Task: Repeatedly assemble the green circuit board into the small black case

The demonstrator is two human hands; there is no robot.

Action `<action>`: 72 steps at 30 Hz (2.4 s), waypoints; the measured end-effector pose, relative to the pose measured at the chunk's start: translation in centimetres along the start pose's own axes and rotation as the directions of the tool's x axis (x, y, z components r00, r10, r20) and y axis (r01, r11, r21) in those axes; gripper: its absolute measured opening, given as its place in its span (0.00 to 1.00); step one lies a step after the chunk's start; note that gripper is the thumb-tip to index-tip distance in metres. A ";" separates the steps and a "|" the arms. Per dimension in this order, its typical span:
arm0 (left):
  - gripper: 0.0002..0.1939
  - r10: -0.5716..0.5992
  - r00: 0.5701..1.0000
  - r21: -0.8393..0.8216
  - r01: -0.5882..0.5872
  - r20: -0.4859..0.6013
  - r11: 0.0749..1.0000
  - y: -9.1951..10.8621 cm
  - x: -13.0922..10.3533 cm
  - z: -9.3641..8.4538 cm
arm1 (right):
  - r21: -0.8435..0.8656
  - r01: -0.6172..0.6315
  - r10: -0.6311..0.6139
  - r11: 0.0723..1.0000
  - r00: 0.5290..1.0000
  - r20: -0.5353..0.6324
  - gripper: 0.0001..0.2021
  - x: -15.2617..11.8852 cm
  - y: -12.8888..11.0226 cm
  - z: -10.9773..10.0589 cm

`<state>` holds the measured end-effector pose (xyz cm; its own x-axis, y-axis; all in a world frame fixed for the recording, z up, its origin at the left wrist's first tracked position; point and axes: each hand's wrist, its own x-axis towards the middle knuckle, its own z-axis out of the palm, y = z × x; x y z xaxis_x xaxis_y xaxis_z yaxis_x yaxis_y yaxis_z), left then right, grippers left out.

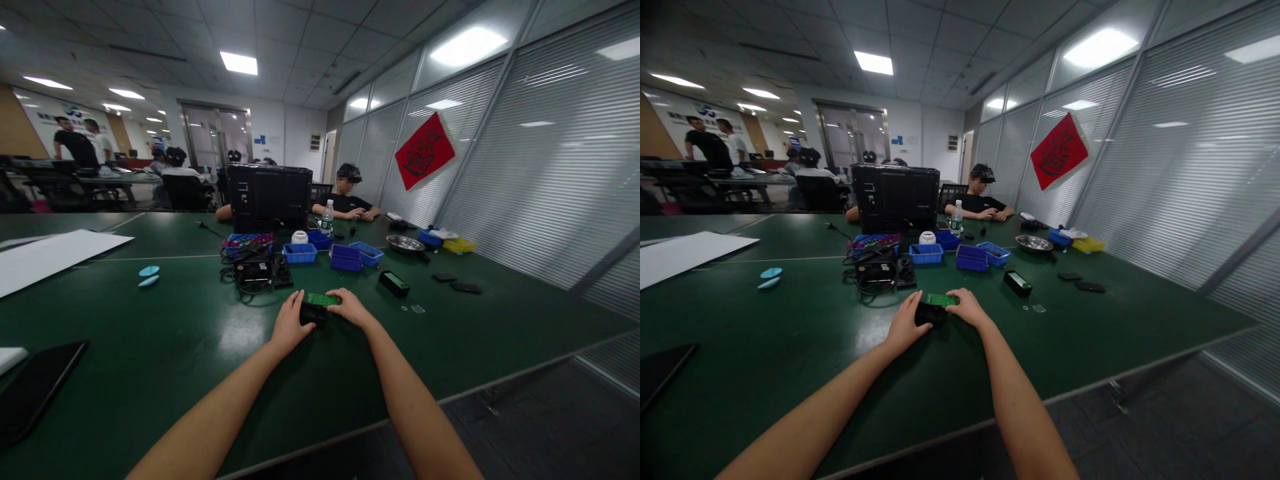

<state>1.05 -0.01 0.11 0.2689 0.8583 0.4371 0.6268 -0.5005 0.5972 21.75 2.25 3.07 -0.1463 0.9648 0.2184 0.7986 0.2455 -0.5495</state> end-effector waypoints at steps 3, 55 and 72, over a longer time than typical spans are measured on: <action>0.40 -0.017 0.999 -0.047 0.016 -0.030 0.999 -0.1 -0.1 -0.2 | 0.027 -0.045 0.044 0.999 0.998 0.040 0.20 -0.1 0.1 -0.4; 0.40 -0.189 0.982 -0.265 0.184 0.006 0.946 -1.0 0.5 0.4 | 0.167 0.115 -0.143 0.979 0.975 0.169 0.26 -0.9 -2.2 -0.6; 0.33 -0.229 0.973 -0.255 0.221 0.000 0.941 -1.5 0.6 0.7 | -0.215 -0.492 0.471 0.844 0.870 -0.142 0.31 -0.2 1.4 -2.2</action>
<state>0.77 1.33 -0.97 0.1185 0.9501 0.2886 0.4626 -0.3100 0.8306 24.17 2.18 4.08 0.3323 0.9420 0.0459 0.8712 -0.2880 -0.3976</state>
